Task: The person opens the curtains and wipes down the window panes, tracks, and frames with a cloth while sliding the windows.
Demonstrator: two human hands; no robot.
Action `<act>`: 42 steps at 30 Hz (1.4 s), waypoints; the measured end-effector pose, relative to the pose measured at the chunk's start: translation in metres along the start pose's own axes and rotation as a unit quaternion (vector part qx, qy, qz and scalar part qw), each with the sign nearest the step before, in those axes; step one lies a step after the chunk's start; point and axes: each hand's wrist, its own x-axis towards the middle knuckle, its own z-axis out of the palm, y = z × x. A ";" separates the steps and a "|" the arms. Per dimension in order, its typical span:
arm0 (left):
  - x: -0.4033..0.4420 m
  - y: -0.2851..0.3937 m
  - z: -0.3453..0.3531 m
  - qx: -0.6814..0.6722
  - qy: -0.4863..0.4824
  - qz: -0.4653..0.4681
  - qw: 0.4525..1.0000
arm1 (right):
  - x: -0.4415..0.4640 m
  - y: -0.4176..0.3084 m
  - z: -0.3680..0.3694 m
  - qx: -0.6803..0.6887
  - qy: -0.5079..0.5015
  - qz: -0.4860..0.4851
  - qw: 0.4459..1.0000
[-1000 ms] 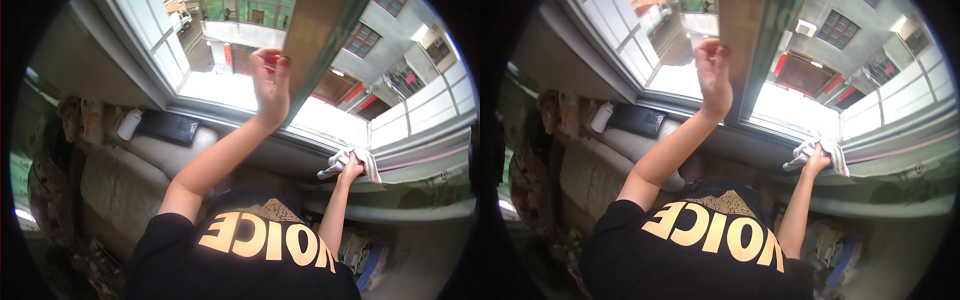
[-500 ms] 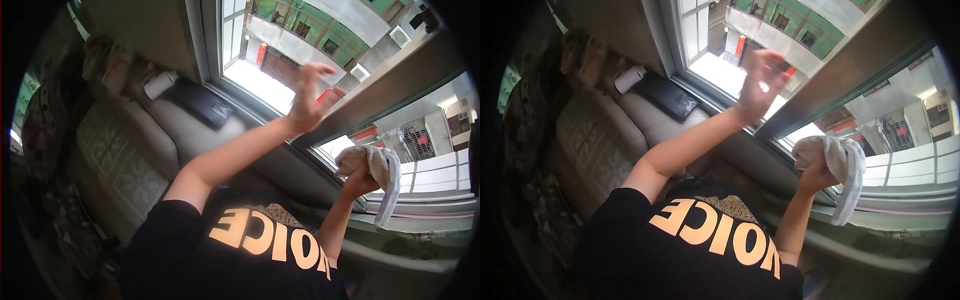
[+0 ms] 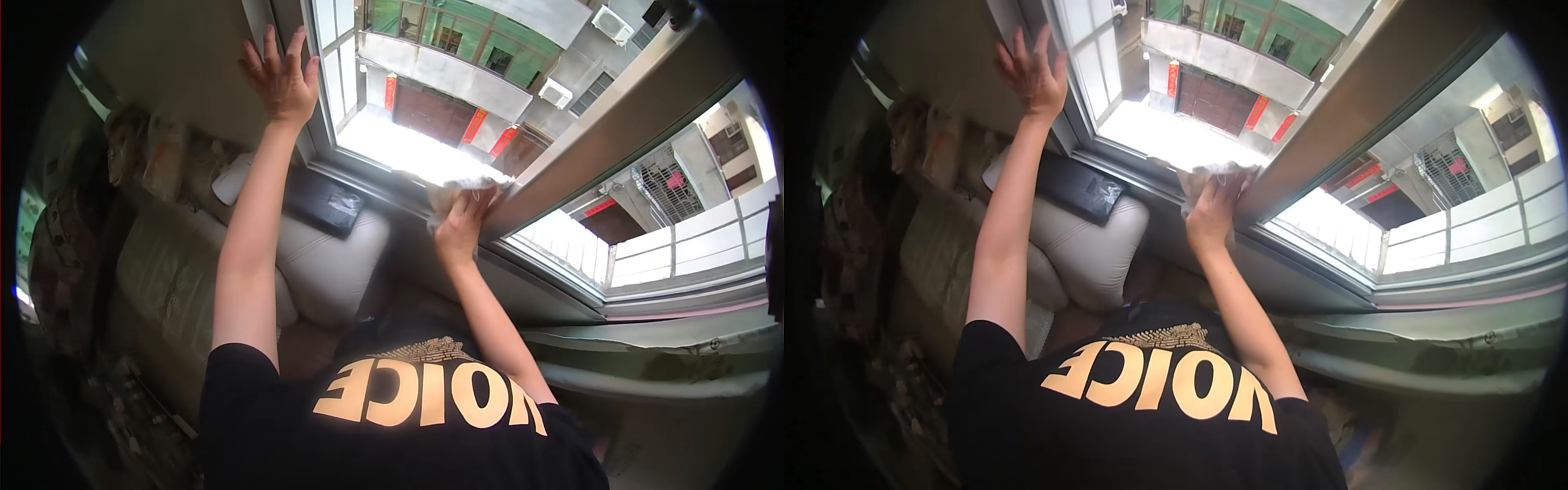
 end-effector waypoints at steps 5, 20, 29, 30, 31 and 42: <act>-0.005 0.024 0.008 0.006 0.036 0.068 0.997 | -0.044 0.021 0.032 0.141 0.030 0.126 0.982; -0.009 0.026 0.003 -0.039 0.062 0.095 0.993 | 0.037 0.024 0.007 0.088 0.288 0.013 0.953; -0.013 0.049 0.005 -0.087 0.060 0.051 0.993 | 0.133 0.002 -0.091 -0.005 0.362 -0.004 0.932; -0.013 0.049 0.005 -0.087 0.055 0.045 0.994 | 0.141 -0.002 -0.101 -0.012 0.364 -0.006 0.931; -0.012 0.051 0.003 -0.085 0.058 0.041 0.994 | 0.150 -0.007 -0.111 0.015 0.381 -0.008 0.924; -0.022 0.046 0.005 -0.116 0.048 -0.001 0.992 | 0.248 -0.051 -0.207 -0.077 0.395 -0.093 0.911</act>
